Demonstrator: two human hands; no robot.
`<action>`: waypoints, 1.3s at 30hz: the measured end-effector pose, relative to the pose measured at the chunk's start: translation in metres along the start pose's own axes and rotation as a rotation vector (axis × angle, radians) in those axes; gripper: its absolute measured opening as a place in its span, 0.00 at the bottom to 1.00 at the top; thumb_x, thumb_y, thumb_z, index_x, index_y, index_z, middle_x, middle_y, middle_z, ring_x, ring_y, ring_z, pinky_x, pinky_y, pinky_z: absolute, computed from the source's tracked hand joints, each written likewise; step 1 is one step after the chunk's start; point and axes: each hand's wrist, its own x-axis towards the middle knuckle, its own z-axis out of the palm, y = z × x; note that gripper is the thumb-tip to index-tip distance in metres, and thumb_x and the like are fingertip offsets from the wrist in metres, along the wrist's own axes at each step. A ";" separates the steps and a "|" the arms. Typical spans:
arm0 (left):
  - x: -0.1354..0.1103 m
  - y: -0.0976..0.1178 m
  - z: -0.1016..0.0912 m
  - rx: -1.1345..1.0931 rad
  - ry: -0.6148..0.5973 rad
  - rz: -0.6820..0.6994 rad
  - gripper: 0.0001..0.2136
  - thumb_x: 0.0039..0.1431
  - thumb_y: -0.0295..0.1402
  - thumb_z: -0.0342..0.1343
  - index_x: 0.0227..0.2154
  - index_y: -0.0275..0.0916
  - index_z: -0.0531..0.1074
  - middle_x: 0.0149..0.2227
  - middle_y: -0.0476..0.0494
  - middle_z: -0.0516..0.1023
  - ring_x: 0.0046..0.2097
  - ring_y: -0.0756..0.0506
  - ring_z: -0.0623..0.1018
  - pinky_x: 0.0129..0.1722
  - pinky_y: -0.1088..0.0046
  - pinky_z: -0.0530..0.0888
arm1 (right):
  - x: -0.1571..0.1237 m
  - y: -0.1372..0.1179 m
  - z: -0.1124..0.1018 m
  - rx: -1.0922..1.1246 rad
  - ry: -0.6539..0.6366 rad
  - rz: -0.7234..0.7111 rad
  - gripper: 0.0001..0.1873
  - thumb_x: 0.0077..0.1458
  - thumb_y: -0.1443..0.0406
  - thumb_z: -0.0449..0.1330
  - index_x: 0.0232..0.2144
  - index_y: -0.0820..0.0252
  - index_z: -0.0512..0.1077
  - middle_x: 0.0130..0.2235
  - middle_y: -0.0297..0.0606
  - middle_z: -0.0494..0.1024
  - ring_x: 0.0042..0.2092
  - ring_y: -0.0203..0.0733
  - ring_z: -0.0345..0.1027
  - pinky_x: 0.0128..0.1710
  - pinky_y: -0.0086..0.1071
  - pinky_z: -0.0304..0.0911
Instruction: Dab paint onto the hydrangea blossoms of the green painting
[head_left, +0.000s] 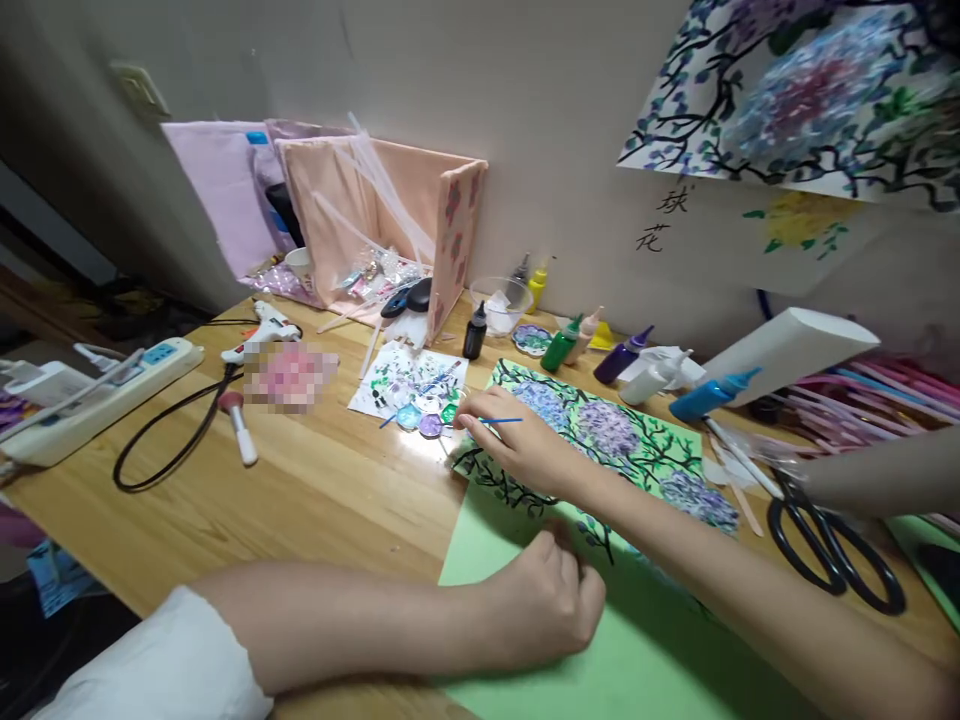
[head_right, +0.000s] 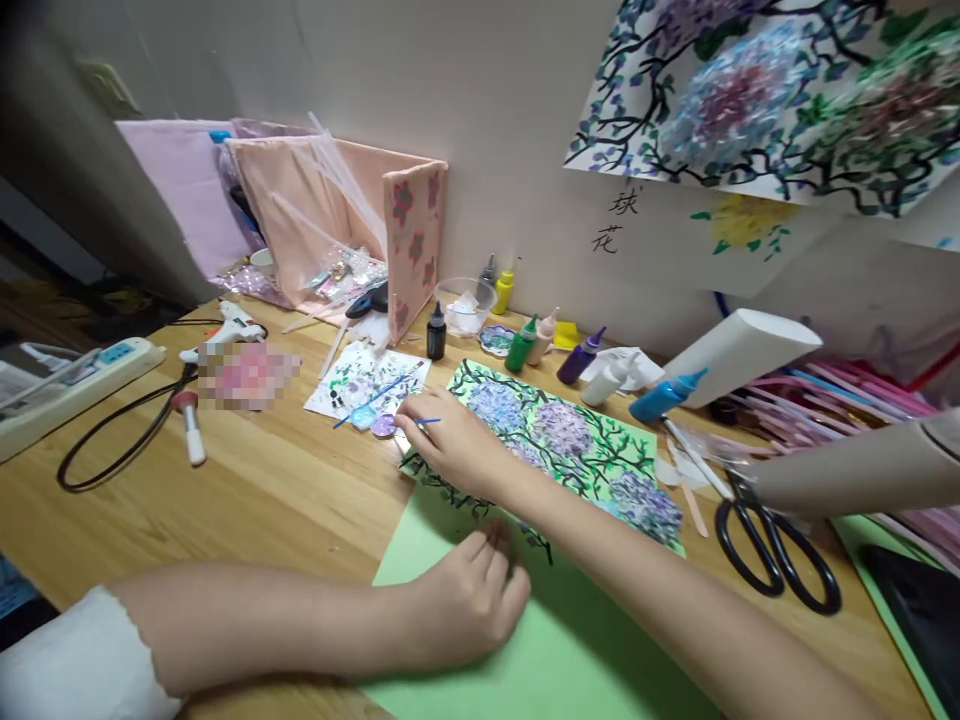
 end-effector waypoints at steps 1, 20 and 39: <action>0.000 -0.001 0.000 -0.004 0.005 -0.001 0.10 0.54 0.22 0.43 0.33 0.27 0.69 0.28 0.34 0.75 0.29 0.44 0.74 0.36 0.64 0.69 | 0.001 0.001 0.002 -0.004 -0.011 0.003 0.13 0.62 0.63 0.44 0.31 0.57 0.66 0.32 0.38 0.72 0.38 0.41 0.61 0.39 0.34 0.56; -0.003 0.001 0.009 0.011 0.070 -0.029 0.13 0.50 0.22 0.42 0.37 0.25 0.66 0.39 0.22 0.75 0.44 0.36 0.75 0.46 0.59 0.66 | -0.093 0.029 -0.067 -0.010 0.442 0.318 0.11 0.59 0.59 0.49 0.34 0.56 0.68 0.35 0.37 0.73 0.39 0.41 0.65 0.39 0.33 0.58; 0.008 -0.008 0.005 -0.104 0.111 0.003 0.13 0.54 0.20 0.40 0.36 0.28 0.68 0.40 0.27 0.75 0.44 0.39 0.76 0.43 0.62 0.72 | -0.170 0.072 -0.070 -0.234 0.623 0.361 0.17 0.61 0.63 0.46 0.22 0.58 0.65 0.23 0.33 0.68 0.31 0.38 0.62 0.36 0.32 0.56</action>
